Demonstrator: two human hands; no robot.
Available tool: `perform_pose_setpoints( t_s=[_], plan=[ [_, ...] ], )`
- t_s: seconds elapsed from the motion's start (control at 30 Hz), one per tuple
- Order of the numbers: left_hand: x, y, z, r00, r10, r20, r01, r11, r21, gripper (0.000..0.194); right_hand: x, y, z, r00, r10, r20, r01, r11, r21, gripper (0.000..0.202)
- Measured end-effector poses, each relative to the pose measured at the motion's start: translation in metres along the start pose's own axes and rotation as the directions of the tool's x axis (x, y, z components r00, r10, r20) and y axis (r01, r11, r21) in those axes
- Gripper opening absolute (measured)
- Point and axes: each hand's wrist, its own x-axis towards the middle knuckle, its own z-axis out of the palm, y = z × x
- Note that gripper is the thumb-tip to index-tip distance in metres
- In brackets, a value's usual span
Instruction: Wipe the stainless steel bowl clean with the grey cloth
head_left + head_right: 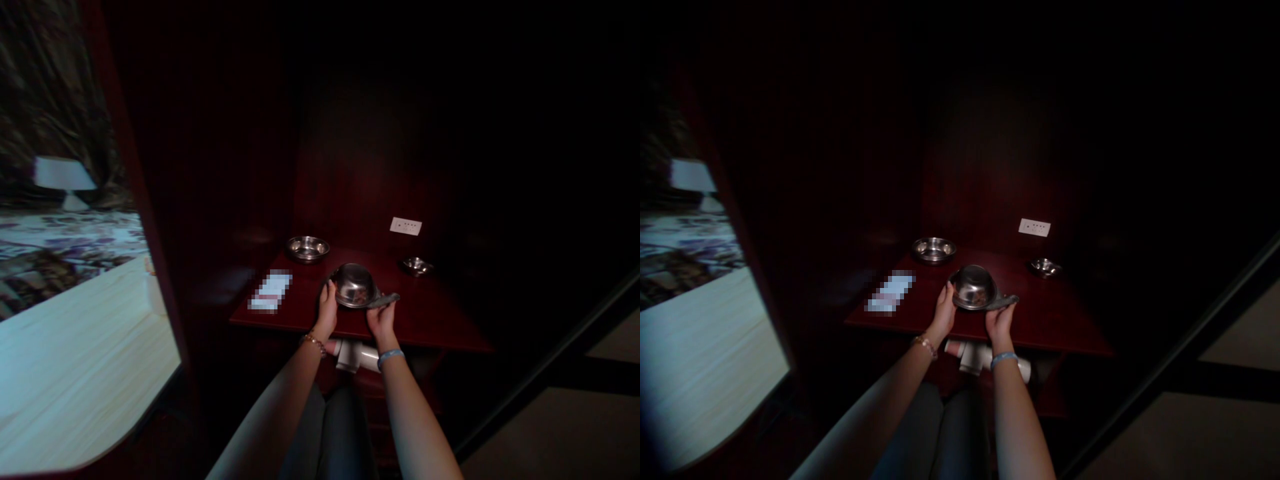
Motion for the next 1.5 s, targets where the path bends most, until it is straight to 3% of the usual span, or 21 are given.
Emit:
perform_pose_setpoints(
  t_s=[0.13,0.27,0.47,0.8,1.1,1.23,1.43,1.5],
  plan=[
    [-0.001,0.0,0.001,1.0,0.011,-0.002,-0.011,0.998,0.06,0.042,-0.002,-0.001,0.001,0.997,0.062,0.038,-0.062,0.998,-0.011,0.027],
    [0.0,0.0,0.0,1.0,0.02,-0.023,-0.019,1.0,0.013,0.042,-0.01,-0.003,0.005,0.988,0.136,0.071,-0.133,0.99,-0.035,0.03],
    [0.001,0.0,-0.002,0.999,-0.011,-0.038,0.012,1.0,0.012,0.038,-0.018,-0.006,0.009,0.94,0.283,0.189,-0.259,0.955,-0.142,0.043],
    [0.001,0.0,-0.003,0.999,-0.001,-0.039,0.001,1.0,-0.007,0.041,-0.019,-0.006,0.009,0.943,0.267,0.197,-0.238,0.958,-0.157,0.036],
    [0.003,0.0,-0.005,0.998,0.004,-0.069,-0.008,0.998,-0.06,0.037,-0.023,-0.012,0.008,0.952,0.248,0.179,-0.245,0.969,-0.042,0.024],
    [0.005,0.001,-0.006,0.992,0.024,-0.126,-0.037,0.994,-0.103,0.037,-0.026,-0.014,0.012,0.925,0.314,0.216,-0.306,0.949,-0.071,0.023],
    [0.003,0.003,-0.004,0.994,0.046,-0.1,-0.054,0.996,-0.073,0.038,-0.03,-0.012,0.017,0.852,0.449,0.268,-0.415,0.893,-0.176,0.018],
    [0.002,0.003,-0.003,0.994,0.054,-0.099,-0.061,0.995,-0.077,0.039,-0.03,-0.008,0.018,0.848,0.459,0.266,-0.409,0.885,-0.224,0.016]
  ],
)
